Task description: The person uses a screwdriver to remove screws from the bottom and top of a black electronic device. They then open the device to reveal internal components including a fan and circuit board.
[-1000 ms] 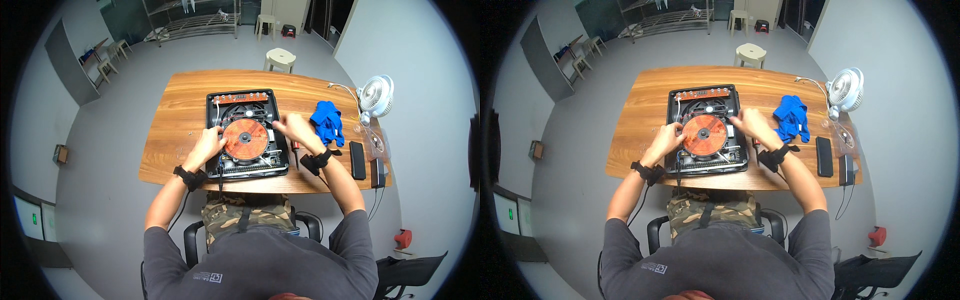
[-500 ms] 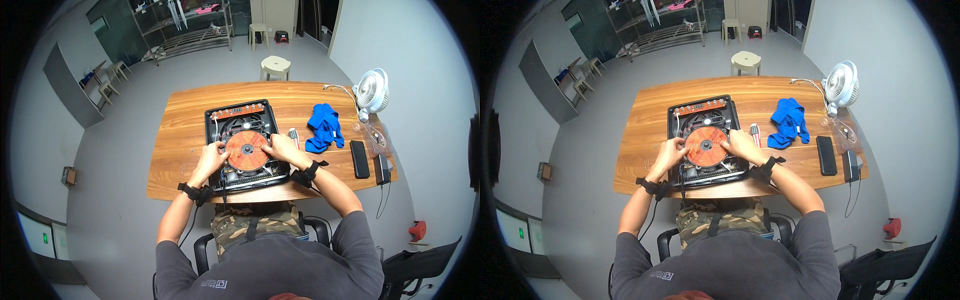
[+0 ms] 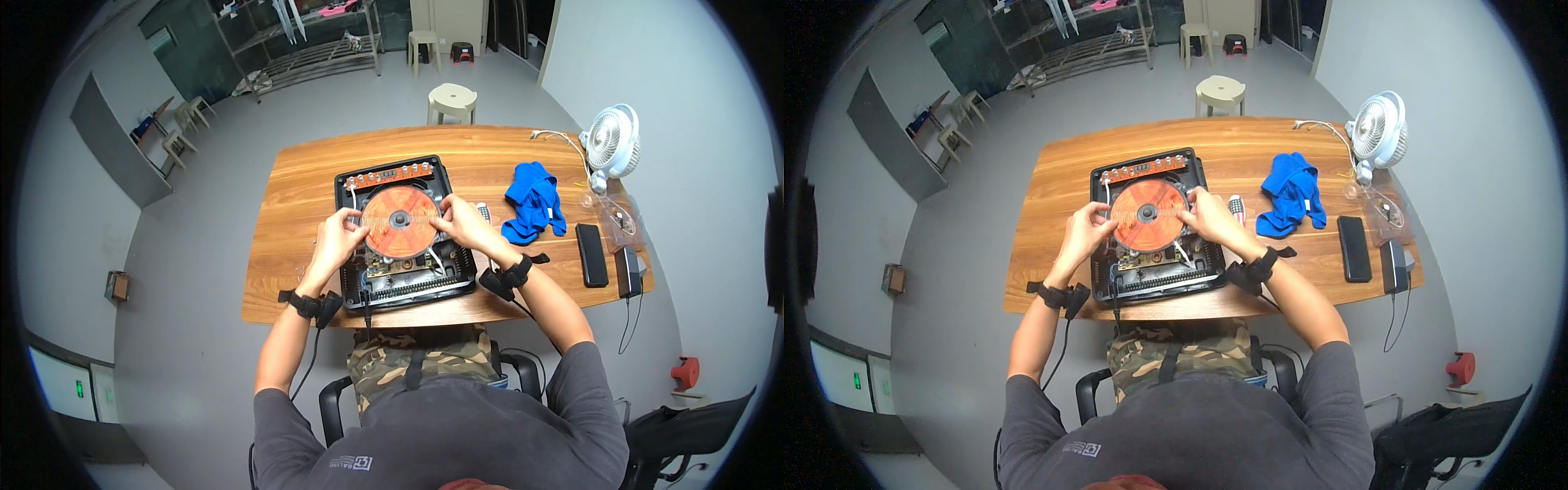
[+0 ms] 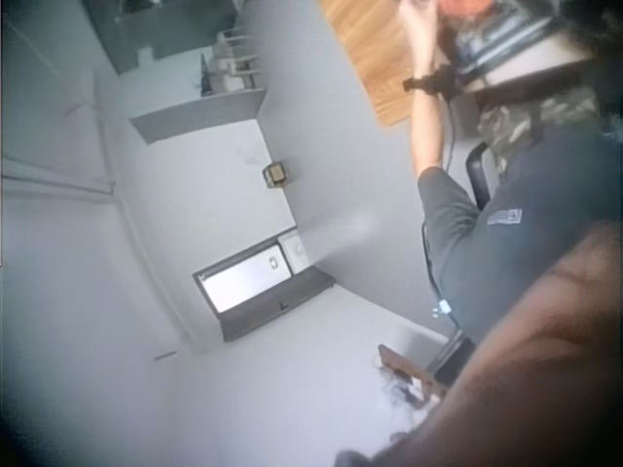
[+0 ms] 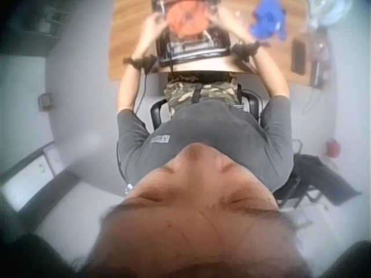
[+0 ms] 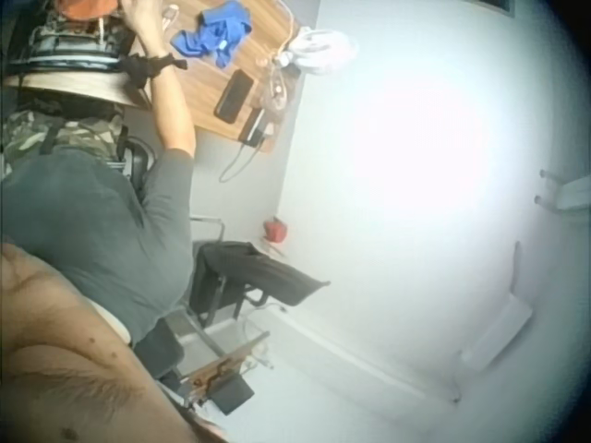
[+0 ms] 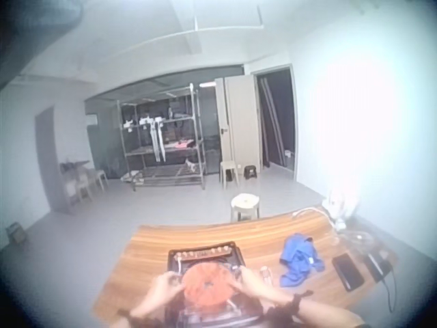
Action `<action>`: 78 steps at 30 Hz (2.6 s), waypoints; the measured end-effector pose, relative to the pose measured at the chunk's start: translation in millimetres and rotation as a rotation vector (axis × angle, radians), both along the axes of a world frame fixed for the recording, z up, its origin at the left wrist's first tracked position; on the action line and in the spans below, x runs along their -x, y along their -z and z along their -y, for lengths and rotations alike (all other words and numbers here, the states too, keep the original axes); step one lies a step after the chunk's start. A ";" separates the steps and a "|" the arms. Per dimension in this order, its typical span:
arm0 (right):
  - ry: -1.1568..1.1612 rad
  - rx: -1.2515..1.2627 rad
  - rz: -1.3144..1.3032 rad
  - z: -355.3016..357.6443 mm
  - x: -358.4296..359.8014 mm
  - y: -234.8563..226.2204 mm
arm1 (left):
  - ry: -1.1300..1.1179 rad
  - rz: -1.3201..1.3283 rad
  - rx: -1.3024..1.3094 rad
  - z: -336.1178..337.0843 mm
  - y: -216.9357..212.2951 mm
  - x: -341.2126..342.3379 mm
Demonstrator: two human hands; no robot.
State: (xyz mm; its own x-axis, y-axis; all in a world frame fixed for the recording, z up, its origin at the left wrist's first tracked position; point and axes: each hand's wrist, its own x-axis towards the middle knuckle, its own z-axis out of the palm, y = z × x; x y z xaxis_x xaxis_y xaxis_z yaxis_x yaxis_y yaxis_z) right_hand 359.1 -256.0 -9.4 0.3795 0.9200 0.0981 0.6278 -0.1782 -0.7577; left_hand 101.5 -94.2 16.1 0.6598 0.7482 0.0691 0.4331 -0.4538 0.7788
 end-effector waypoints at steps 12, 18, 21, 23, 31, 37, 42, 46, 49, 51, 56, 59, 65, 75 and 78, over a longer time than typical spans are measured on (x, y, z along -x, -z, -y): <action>0.083 -0.036 -0.049 -35.9 -41.1 23.2 | 0.069 -0.033 -0.129 -46.7 27.8 -45.3; 0.089 0.005 -0.023 -35.1 -42.7 28.9 | 0.038 -0.060 -0.119 -45.0 24.1 -55.7; 0.066 0.019 -0.001 -32.5 -35.8 18.1 | 0.020 -0.023 -0.097 -47.6 32.4 -53.3; 0.076 0.032 0.050 -32.9 -32.1 14.7 | 0.007 -0.014 -0.099 -46.6 32.8 -54.9; 0.102 0.112 0.155 -41.4 -34.5 16.9 | -0.009 0.041 -0.158 -36.6 41.2 -57.3; 0.079 0.149 0.196 -41.9 -33.2 5.8 | 0.022 0.048 -0.170 -31.2 34.2 -51.9; 0.094 0.057 0.170 -37.3 -34.2 1.0 | 0.032 0.010 -0.137 -24.7 15.3 -40.0; 0.138 -0.061 0.108 -21.3 -40.1 -17.5 | 0.009 0.054 -0.160 -23.1 10.1 -24.0; 0.226 0.029 0.305 -4.6 -71.9 -12.0 | 0.028 0.052 -0.134 -17.8 3.4 -20.3; 0.273 0.143 0.448 6.4 -86.4 -0.8 | 0.035 0.056 -0.131 -14.2 1.7 -18.2; 0.246 0.412 0.453 20.1 -81.7 16.1 | 0.060 -0.001 -0.098 -11.6 5.2 -12.3; 0.197 0.470 0.432 18.3 -82.8 26.8 | 0.064 -0.029 -0.072 -8.6 6.6 -11.0; 0.153 0.296 0.431 10.9 -80.2 49.2 | 0.072 -0.013 -0.105 -10.4 11.6 -1.6; 0.159 -0.190 0.160 10.4 -49.5 -105.3 | 0.197 0.017 -0.029 0.7 -12.7 1.4; 0.070 -0.376 0.177 -8.7 -21.0 -143.5 | 0.338 0.099 0.033 0.4 -12.6 -8.1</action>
